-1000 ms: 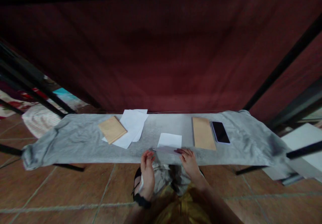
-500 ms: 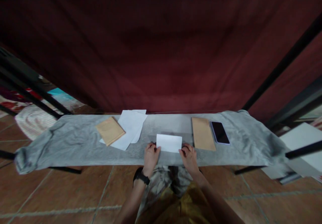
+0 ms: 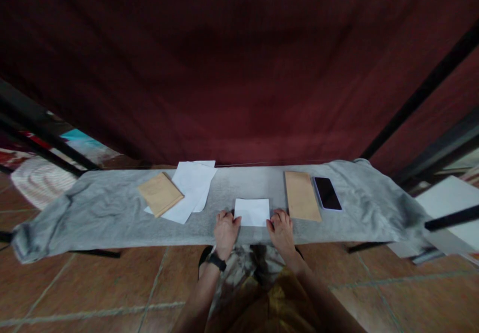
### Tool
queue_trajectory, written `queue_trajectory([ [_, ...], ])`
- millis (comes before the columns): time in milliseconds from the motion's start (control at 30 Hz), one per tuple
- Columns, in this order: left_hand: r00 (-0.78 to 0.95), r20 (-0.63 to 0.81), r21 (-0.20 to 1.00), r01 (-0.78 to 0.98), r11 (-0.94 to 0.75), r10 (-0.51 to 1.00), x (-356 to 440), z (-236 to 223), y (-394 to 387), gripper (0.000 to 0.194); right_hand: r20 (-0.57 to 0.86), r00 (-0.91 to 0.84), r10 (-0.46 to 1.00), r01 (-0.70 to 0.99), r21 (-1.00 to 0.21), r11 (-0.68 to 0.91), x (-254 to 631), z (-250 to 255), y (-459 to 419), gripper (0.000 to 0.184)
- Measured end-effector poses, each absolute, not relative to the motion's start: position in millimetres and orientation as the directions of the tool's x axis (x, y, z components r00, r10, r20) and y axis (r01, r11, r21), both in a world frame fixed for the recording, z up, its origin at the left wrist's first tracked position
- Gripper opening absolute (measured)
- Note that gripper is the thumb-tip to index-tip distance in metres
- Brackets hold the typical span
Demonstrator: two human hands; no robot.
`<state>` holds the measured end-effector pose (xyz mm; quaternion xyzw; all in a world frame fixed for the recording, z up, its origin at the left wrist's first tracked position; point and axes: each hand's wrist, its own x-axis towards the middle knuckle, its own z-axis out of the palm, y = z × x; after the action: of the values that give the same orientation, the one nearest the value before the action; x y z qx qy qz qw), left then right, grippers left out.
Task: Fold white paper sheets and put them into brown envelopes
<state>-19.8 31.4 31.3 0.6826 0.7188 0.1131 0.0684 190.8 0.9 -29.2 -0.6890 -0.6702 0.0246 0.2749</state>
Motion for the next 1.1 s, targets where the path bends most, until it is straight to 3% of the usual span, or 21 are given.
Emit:
queue_trajectory([
  [200, -0.062, 0.050, 0.217, 0.975, 0.050, 0.997, -19, 32, 28, 0.022, 0.356, 0.101, 0.929, 0.902, -0.426, 0.066, 191, -30, -1, 0.026],
  [333, -0.079, 0.147, 0.230, 0.972, 0.043, 0.986, -13, 29, 29, 0.027, 0.394, -0.040, 0.918, 0.900, -0.385, 0.205, 188, -26, 0, 0.041],
  [533, 0.279, 0.156, 0.439, 0.840, -0.319, 0.948, 23, 16, 33, 0.049, 0.367, -0.143, 0.919, 0.891, -0.356, 0.281, 181, -27, -4, 0.046],
  [900, 0.298, 0.066, 0.288, 0.908, -0.304, 0.952, 36, -6, 35, 0.058, 0.339, -0.144, 0.930, 0.875, -0.395, 0.279, 176, -22, 20, 0.046],
  [1100, 0.267, 0.068, 0.278, 0.920, -0.275, 0.961, 34, -4, 34, 0.060, 0.338, -0.150, 0.929, 0.905, -0.332, 0.267, 171, -30, 29, 0.049],
])
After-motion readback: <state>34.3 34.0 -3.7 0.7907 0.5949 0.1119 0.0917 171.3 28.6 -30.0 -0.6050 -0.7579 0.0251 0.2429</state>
